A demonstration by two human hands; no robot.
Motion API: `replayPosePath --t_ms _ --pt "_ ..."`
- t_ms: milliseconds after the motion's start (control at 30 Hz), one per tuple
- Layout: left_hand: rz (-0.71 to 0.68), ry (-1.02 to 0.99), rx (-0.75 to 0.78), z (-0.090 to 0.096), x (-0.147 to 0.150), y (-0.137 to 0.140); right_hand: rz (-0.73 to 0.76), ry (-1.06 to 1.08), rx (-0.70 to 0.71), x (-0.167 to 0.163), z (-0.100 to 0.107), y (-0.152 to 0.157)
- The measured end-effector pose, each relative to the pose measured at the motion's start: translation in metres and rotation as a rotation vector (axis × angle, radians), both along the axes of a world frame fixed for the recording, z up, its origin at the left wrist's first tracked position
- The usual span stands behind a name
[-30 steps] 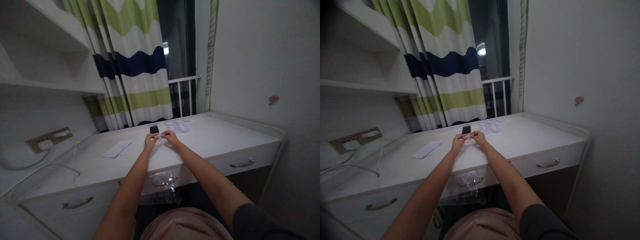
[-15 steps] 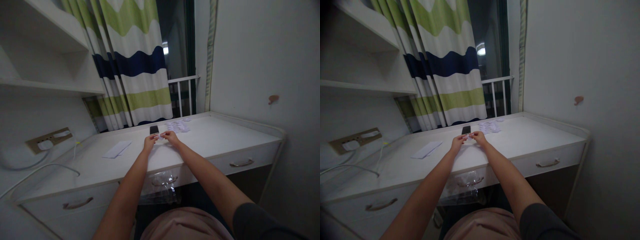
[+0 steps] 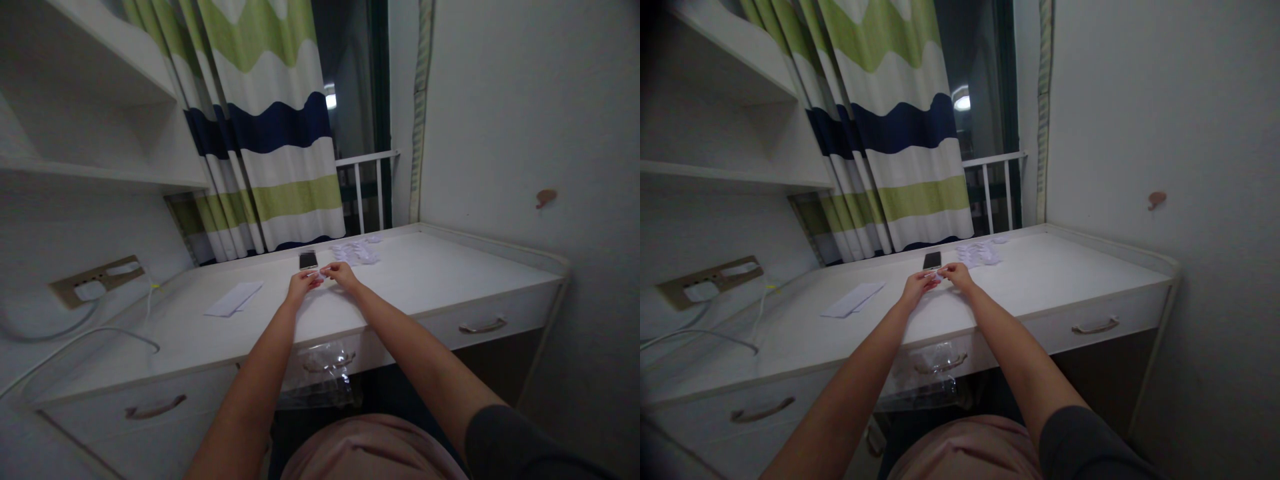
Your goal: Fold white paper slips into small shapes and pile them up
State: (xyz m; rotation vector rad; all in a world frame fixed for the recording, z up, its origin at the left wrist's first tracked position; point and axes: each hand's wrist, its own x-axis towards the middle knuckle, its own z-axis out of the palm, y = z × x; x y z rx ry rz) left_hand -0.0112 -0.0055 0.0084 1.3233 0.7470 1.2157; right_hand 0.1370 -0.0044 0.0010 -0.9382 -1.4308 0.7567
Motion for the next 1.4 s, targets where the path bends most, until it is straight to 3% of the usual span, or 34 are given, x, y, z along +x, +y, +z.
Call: replayPosePath --t_ms 267,733,1400 --pt "0.064 -0.05 -0.03 -0.001 0.0 0.005 0.036 0.118 -0.034 -0.003 0.0 -0.003" --pt "-0.006 -0.107 -0.051 0.003 0.002 -0.001 -0.048 0.133 -0.028 -0.001 0.006 -0.008" --pt "-0.002 -0.106 -0.075 0.005 0.001 -0.003 -0.017 0.127 -0.042 -0.001 0.008 -0.01"
